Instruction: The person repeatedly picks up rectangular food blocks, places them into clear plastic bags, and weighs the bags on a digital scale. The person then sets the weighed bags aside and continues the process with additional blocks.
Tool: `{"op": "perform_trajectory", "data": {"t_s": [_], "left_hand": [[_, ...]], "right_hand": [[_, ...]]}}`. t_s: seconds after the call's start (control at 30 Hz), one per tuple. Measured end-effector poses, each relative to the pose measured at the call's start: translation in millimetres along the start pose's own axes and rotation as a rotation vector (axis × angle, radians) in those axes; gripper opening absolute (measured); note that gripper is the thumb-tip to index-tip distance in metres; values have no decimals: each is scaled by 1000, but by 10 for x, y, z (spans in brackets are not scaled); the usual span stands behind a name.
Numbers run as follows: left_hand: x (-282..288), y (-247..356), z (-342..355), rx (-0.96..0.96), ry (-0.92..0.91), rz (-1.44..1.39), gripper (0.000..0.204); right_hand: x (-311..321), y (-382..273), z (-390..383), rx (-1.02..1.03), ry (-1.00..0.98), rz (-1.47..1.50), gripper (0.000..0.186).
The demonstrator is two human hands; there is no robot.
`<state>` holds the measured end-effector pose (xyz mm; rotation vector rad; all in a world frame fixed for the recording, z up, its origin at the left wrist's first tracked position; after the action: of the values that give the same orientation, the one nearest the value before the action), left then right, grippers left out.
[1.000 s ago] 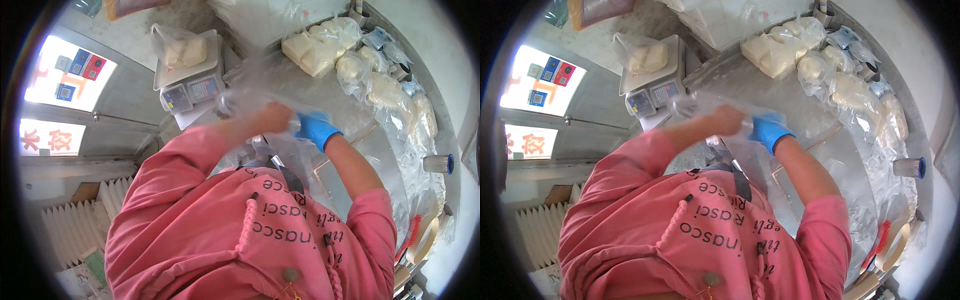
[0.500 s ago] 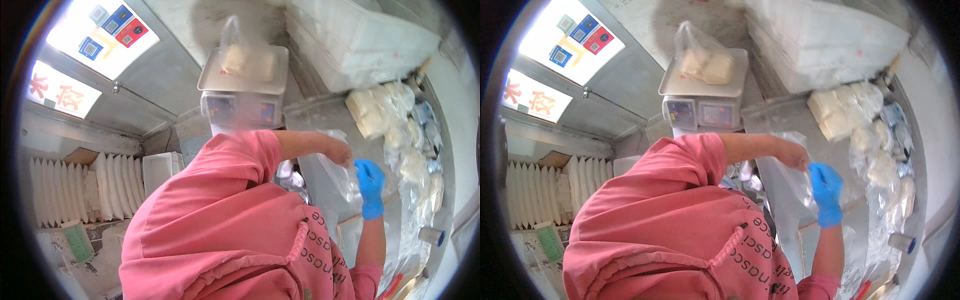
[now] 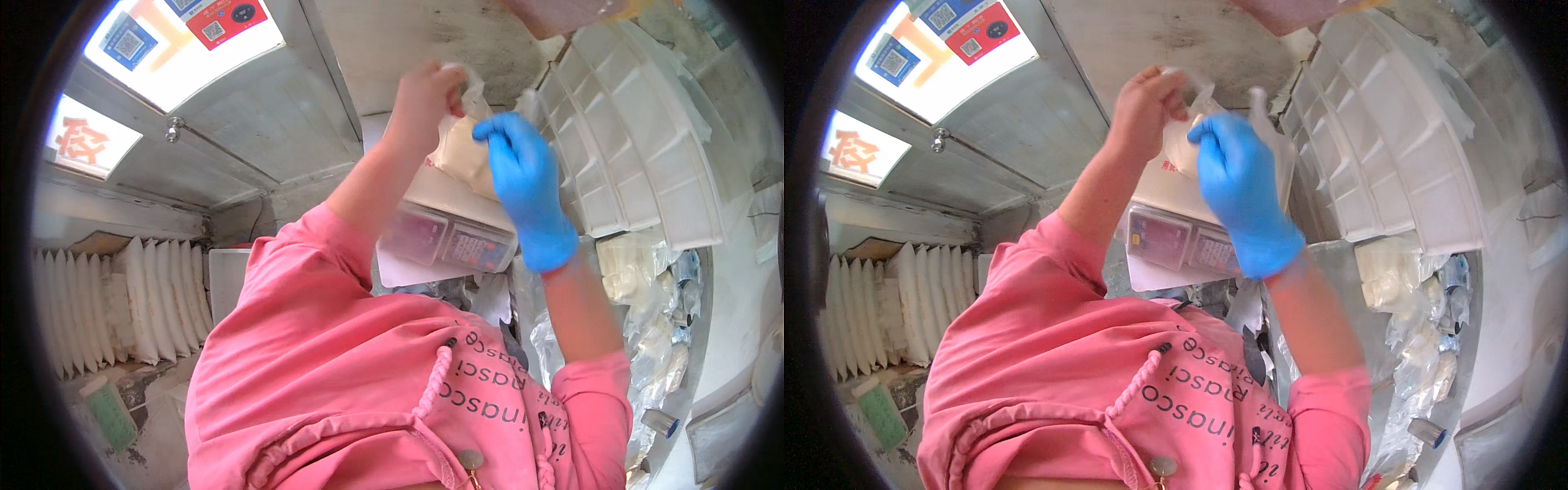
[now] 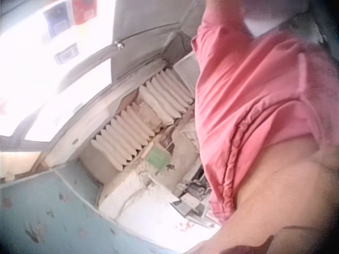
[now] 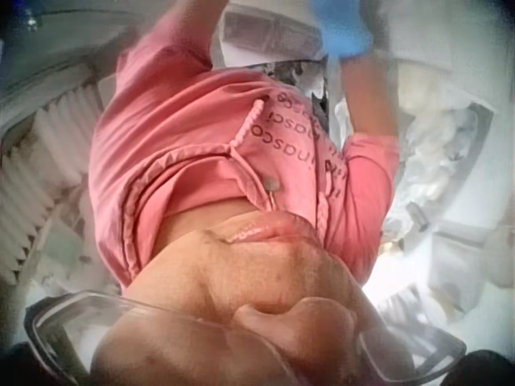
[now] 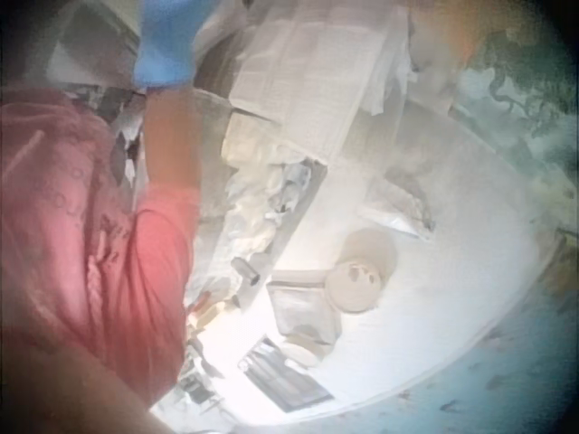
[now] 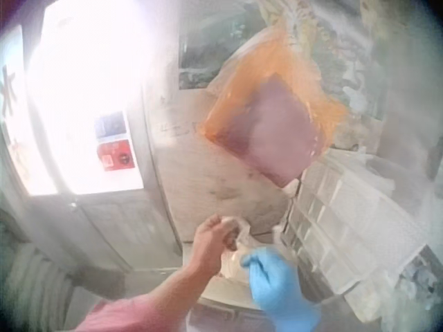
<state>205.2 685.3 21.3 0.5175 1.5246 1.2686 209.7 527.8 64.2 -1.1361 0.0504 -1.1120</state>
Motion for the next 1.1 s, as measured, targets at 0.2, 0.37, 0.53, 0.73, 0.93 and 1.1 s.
{"op": "perform_trajectory", "data": {"t_s": [0.2, 0.37, 0.53, 0.73, 0.93, 1.1], "left_hand": [[-75, 219, -102, 223, -227, -111, 24], [-65, 171, -49, 293, -255, -151, 29], [98, 168, -22, 210, -199, 41, 28], [102, 172, -58, 176, -202, 88, 26], [67, 177, -64, 167, -211, 114, 20], [98, 147, -86, 166, -215, 135, 20]], "right_hand": [[-661, 1859, 763, -262, -629, -407, 12], [-781, 2796, 460, -262, -485, -278, 10], [-673, 1999, 402, -70, -262, -392, 14], [-579, 1622, 489, -179, -416, -675, 24], [-609, 1906, 425, -165, -362, -653, 21], [-606, 1833, 491, -158, -433, -583, 23]]}}
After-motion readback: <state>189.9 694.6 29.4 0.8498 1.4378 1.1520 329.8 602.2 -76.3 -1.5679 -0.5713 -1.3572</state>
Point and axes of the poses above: each hand's wrist, its own z-axis towards the middle knuckle, its own x-axis out of the back of the hand, y = z × x, the point moved 5 cm from there along z, towards the middle knuckle, and after that the axes turned 8 degrees about -y, right-handed, at the moved point
